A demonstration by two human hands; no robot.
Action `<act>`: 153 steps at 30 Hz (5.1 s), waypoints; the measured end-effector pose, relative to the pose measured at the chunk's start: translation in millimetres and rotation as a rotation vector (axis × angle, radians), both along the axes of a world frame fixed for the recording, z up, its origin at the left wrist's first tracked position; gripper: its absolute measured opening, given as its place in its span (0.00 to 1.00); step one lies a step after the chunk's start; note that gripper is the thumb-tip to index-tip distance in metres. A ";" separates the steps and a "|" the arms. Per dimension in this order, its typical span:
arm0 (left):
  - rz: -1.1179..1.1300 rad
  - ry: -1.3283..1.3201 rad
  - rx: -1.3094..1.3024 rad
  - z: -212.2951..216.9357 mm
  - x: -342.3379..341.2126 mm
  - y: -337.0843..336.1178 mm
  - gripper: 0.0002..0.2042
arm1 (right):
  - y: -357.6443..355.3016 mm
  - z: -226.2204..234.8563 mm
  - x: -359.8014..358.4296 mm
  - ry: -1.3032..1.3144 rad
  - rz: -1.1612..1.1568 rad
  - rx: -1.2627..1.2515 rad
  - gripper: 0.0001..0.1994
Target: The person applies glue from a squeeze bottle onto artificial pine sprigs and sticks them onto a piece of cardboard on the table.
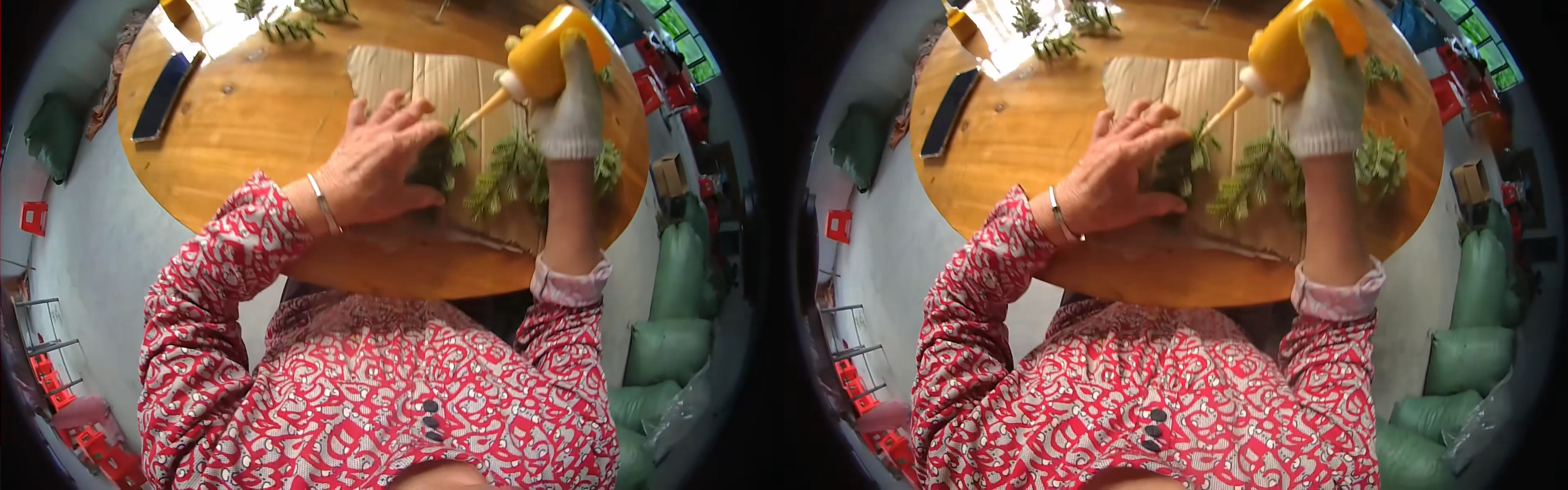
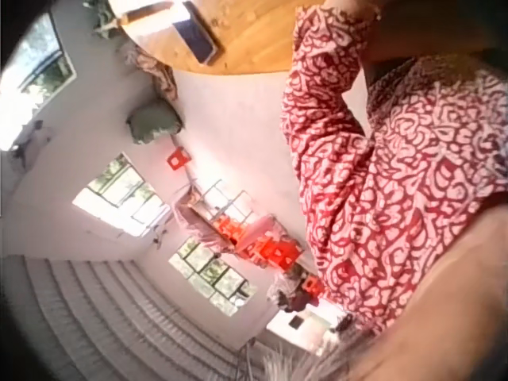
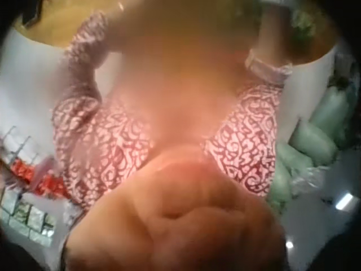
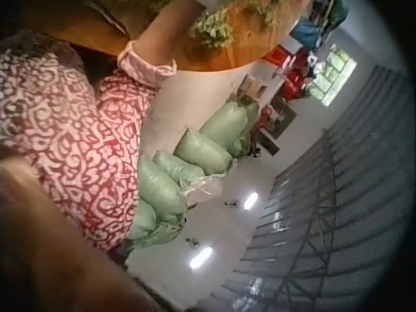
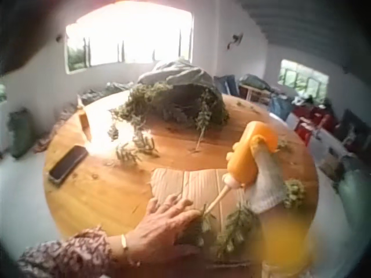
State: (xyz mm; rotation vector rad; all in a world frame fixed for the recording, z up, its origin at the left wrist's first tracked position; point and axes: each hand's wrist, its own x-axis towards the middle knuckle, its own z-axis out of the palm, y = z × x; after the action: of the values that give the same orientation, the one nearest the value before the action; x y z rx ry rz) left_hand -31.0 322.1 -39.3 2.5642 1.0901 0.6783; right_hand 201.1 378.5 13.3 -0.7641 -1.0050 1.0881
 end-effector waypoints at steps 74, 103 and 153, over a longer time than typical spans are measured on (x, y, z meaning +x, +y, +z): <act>0.634 0.101 0.312 23.8 -157.5 106.1 0.24 | -32.1 62.7 -28.2 0.285 0.091 -0.008 0.24; -0.244 -0.608 -0.036 4.1 0.4 11.0 0.11 | 9.7 18.5 12.7 0.417 -0.074 -0.185 0.23; -0.151 -0.182 0.123 -37.7 -16.8 29.3 0.34 | -11.6 -10.1 -60.9 0.064 -0.250 0.078 0.24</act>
State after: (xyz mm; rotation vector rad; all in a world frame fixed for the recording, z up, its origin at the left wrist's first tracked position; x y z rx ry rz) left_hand -47.8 351.4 -77.0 2.5915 0.8119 0.9447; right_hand 140.2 366.9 3.2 -0.7648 -0.8673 0.8478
